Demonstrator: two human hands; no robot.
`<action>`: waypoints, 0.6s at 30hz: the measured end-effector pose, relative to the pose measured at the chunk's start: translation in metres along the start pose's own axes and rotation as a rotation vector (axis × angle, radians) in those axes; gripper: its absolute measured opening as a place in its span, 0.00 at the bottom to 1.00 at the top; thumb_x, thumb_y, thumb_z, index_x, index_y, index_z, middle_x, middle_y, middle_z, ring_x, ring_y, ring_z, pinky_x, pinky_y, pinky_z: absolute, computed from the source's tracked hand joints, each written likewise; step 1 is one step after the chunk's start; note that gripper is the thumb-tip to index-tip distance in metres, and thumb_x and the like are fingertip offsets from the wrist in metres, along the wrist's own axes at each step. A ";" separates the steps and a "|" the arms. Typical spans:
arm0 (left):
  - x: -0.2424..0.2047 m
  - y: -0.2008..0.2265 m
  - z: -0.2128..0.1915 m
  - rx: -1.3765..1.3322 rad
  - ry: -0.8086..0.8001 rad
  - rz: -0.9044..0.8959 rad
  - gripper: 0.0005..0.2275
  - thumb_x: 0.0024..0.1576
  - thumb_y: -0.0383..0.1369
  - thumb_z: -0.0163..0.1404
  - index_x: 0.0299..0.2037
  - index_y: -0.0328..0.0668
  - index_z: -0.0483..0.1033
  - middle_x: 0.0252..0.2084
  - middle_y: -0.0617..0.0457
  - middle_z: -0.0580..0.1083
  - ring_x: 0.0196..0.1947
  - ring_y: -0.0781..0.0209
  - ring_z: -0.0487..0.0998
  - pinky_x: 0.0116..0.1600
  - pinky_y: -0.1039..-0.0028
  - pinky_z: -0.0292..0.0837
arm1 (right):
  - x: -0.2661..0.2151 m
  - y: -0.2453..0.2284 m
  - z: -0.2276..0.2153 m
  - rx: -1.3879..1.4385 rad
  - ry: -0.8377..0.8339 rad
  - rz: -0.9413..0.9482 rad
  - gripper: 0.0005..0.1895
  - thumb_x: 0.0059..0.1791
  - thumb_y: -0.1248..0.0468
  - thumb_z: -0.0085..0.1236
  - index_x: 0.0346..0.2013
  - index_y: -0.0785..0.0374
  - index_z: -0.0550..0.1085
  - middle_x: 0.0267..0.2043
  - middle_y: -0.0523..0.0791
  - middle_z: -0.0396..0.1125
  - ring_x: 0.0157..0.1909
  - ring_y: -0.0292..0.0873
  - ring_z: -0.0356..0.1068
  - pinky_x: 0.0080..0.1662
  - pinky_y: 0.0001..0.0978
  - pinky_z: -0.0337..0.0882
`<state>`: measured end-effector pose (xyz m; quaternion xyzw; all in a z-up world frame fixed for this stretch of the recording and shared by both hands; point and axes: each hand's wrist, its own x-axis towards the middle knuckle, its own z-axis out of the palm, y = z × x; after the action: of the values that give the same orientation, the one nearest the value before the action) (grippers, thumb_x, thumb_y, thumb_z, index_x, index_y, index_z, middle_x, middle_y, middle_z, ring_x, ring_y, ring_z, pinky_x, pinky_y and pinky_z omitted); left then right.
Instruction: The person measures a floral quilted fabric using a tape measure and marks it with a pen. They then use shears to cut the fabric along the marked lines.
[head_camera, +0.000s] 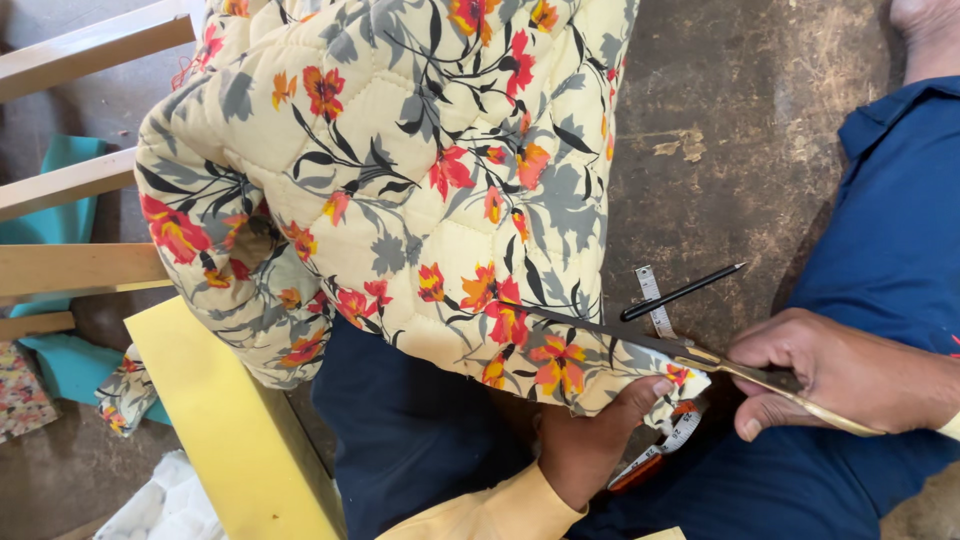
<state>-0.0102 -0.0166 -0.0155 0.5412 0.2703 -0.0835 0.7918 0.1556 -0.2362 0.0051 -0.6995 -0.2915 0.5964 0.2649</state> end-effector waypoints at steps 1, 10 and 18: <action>0.000 0.001 0.000 -0.019 -0.011 -0.014 0.09 0.56 0.28 0.62 0.44 0.34 0.80 0.39 0.56 0.81 0.38 0.69 0.80 0.45 0.77 0.77 | 0.000 0.002 0.001 0.004 0.000 0.024 0.28 0.40 0.48 0.73 0.18 0.64 0.65 0.22 0.43 0.58 0.26 0.39 0.55 0.31 0.38 0.57; -0.006 0.044 -0.035 -0.337 0.088 -0.010 0.10 0.55 0.26 0.54 0.46 0.32 0.78 0.39 0.51 0.81 0.36 0.64 0.81 0.40 0.71 0.78 | -0.004 0.018 0.006 -0.010 0.021 -0.009 0.26 0.42 0.50 0.73 0.18 0.64 0.68 0.21 0.43 0.59 0.25 0.37 0.57 0.31 0.36 0.58; 0.001 0.046 -0.042 -0.221 0.069 0.158 0.07 0.58 0.19 0.55 0.45 0.30 0.79 0.40 0.51 0.81 0.39 0.64 0.82 0.46 0.73 0.78 | -0.005 0.008 0.001 -0.078 0.003 -0.065 0.36 0.41 0.31 0.66 0.20 0.61 0.66 0.23 0.41 0.56 0.26 0.38 0.56 0.30 0.36 0.59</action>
<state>-0.0038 0.0395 0.0101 0.4730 0.2616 0.0281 0.8409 0.1547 -0.2448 0.0025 -0.7003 -0.3365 0.5746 0.2573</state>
